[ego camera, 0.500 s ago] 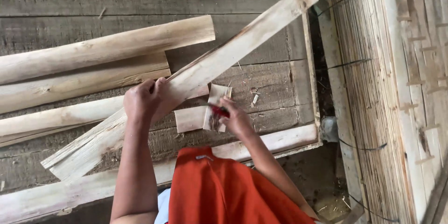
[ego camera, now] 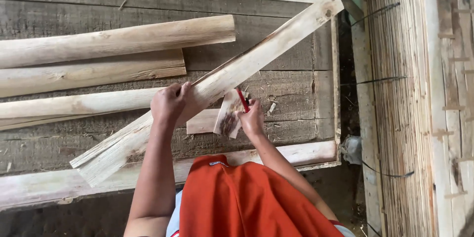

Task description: Cutting thin strips of wood or bark using a utility knife on a workshop floor.

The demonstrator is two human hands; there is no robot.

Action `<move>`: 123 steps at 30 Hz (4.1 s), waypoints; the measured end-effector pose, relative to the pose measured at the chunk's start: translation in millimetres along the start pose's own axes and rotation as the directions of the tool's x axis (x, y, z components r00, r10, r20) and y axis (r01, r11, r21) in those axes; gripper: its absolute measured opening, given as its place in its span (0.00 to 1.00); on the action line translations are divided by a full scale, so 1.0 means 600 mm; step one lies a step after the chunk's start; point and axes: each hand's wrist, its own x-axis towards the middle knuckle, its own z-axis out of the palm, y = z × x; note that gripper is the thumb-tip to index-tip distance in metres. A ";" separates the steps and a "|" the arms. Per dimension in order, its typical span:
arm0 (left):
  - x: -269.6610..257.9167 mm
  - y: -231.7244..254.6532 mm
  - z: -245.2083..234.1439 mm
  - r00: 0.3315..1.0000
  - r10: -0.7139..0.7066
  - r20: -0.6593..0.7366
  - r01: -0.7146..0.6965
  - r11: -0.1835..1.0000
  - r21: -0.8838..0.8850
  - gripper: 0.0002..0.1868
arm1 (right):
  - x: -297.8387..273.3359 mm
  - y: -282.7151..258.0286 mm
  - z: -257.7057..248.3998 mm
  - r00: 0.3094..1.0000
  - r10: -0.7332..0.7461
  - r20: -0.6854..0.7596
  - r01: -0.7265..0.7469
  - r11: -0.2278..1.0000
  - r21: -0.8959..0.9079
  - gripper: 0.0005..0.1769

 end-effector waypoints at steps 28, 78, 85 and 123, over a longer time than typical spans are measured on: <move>0.076 -0.023 0.025 0.996 0.040 0.076 -0.038 0.999 -0.030 0.19 | 0.006 -0.052 -0.161 0.943 0.288 -0.165 -0.134 0.785 0.605 0.20; -0.037 0.723 0.607 0.777 0.234 0.584 0.519 0.287 -0.805 0.26 | 0.286 0.142 -0.617 0.547 -0.423 -0.722 0.252 0.906 -0.340 0.12; 0.015 0.679 0.599 0.837 0.212 0.504 0.429 0.318 -0.846 0.28 | 0.327 0.165 -0.593 0.921 -0.009 -0.391 0.104 0.969 0.225 0.16; -0.004 0.397 0.344 0.974 0.125 0.186 -0.185 0.917 0.353 0.51 | 0.277 0.102 -0.510 0.963 0.219 -0.157 -0.003 0.591 0.807 0.13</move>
